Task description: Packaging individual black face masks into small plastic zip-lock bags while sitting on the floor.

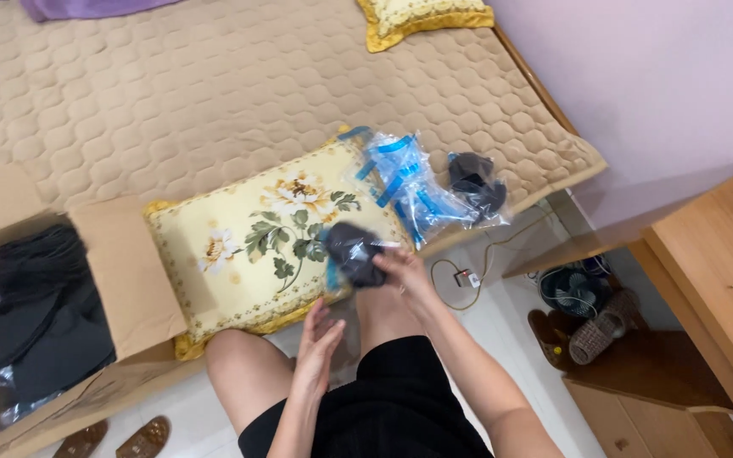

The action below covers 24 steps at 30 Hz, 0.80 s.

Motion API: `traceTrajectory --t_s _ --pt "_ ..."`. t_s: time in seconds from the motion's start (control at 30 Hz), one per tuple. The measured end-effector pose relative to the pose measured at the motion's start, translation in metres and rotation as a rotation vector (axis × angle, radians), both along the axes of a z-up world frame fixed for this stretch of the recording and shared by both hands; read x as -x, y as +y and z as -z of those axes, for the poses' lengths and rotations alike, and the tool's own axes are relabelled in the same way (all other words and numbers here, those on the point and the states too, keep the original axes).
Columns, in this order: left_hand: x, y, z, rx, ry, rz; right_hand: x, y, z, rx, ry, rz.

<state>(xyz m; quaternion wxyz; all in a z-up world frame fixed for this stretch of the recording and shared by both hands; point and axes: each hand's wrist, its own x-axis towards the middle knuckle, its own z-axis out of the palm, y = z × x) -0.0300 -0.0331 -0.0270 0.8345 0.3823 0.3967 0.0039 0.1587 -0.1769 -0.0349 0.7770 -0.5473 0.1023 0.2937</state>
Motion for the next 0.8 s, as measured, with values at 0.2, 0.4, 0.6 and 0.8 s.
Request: traceTrajectory --t_s 0.2,0.4,0.6,0.8 --pt "0.034 0.025 0.022 0.02 0.141 -0.085 -0.153 -0.07 0.058 0.325 -0.185 0.434" --pt "0.064 0.039 0.007 0.065 0.239 -0.226 -0.281 -0.139 0.112 0.487 -0.261 0.82" --pt "0.078 0.023 0.07 0.164 0.181 -0.334 -0.307 -0.119 0.112 0.738 -0.279 0.755" --pt "0.067 0.017 0.071 0.192 0.22 -0.332 -0.324 -0.106 0.158 0.904 -0.274 0.706"
